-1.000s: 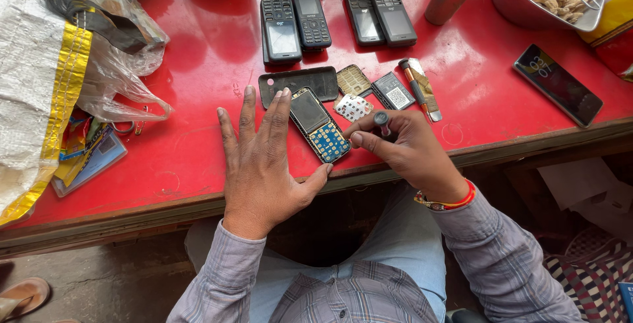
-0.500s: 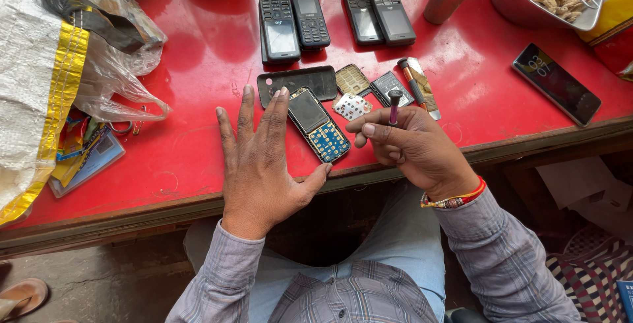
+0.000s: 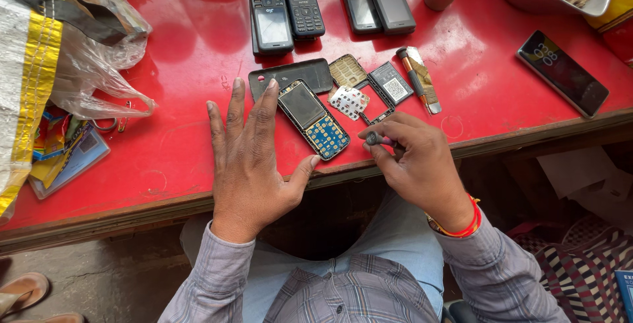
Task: The person works on a disassembled mobile phone on a red workbench. They use a small screwdriver to adjust components on the phone's circuit board and handle a small white keypad membrane. Other phones and tools are visible on the bench.
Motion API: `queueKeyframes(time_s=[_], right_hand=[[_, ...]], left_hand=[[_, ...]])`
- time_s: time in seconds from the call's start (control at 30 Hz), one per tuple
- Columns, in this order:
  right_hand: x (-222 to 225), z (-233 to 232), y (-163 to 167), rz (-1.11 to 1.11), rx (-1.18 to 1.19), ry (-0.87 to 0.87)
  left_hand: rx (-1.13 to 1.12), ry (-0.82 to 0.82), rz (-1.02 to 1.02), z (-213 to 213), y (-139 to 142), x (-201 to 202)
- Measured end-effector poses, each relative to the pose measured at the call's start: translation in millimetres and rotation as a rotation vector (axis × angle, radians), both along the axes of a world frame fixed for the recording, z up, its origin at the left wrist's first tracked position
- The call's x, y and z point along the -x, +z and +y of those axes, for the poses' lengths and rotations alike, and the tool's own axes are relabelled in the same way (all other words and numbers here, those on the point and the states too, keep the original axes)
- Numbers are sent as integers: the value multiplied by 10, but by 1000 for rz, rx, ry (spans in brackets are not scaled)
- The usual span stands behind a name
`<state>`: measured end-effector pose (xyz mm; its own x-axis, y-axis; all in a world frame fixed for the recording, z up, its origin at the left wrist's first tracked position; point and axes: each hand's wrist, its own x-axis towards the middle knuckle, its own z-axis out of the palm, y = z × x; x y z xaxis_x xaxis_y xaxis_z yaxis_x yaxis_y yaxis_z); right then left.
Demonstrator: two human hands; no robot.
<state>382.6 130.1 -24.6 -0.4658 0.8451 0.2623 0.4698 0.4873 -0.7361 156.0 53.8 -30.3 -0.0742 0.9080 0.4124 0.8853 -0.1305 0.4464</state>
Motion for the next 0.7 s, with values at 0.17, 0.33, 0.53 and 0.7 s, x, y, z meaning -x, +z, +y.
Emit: queueKeyframes(time_s=[0.17, 0.33, 0.53, 0.7], right_hand=[[50, -58, -10, 29, -104, 170], [89, -88, -16, -34, -139, 117], [97, -171, -15, -75, -257, 9], [134, -199, -53, -134, -306, -51]], left_hand=[[-5, -8, -1, 10, -9, -14], [-6, 3, 9, 16, -35, -27], [-20, 59, 43, 52, -58, -80], [-3, 28, 30, 90, -60, -165]])
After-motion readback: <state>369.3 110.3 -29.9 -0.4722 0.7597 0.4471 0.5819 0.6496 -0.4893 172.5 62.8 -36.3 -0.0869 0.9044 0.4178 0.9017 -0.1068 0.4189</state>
